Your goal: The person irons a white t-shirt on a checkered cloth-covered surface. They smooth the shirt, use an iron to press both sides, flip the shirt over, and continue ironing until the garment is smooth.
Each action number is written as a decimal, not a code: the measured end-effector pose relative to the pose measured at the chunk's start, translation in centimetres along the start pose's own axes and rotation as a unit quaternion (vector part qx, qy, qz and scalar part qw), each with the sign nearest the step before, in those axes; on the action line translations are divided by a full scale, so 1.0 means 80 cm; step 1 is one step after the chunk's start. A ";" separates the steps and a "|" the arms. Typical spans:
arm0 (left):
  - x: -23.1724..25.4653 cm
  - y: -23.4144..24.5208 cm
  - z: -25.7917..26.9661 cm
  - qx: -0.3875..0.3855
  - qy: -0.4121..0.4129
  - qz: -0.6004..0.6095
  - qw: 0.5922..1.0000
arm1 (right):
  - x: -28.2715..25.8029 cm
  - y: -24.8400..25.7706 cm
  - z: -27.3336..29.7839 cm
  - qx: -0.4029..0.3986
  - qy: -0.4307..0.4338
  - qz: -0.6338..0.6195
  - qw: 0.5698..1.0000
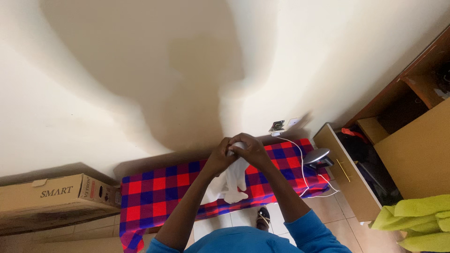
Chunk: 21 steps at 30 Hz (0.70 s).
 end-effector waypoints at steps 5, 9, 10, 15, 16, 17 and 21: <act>0.043 0.029 -0.005 0.119 -0.020 -0.193 0.974 | 0.020 -0.016 -0.003 0.018 -0.069 -0.160 0.985; 0.074 0.045 0.003 0.138 0.012 -0.196 0.971 | 0.015 -0.034 0.008 0.046 -0.042 -0.338 0.939; 0.083 0.049 0.005 0.146 -0.002 -0.192 0.970 | 0.012 -0.038 0.008 0.049 -0.028 -0.370 0.927; 0.108 0.070 0.009 0.211 -0.035 -0.164 0.963 | 0.031 -0.054 0.015 -0.022 -0.182 -0.337 0.923; 0.109 0.075 0.010 0.211 -0.026 -0.172 0.962 | 0.037 -0.063 0.025 -0.054 -0.229 -0.319 0.918; 0.112 0.083 0.009 0.213 -0.019 -0.180 0.960 | 0.039 -0.066 0.032 -0.057 -0.229 -0.317 0.919; 0.098 0.102 0.015 0.203 0.012 -0.169 0.964 | 0.041 -0.073 0.045 -0.040 -0.188 -0.364 0.911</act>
Point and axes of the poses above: each hand's wrist, its own z-axis away from the middle knuckle, its own y-axis out of the back of the hand, x = y × z, the point moved 6 cm from there along -z, towards the middle knuckle, and after that the axes turned 1 degree about -z, right-handed, at the moved point
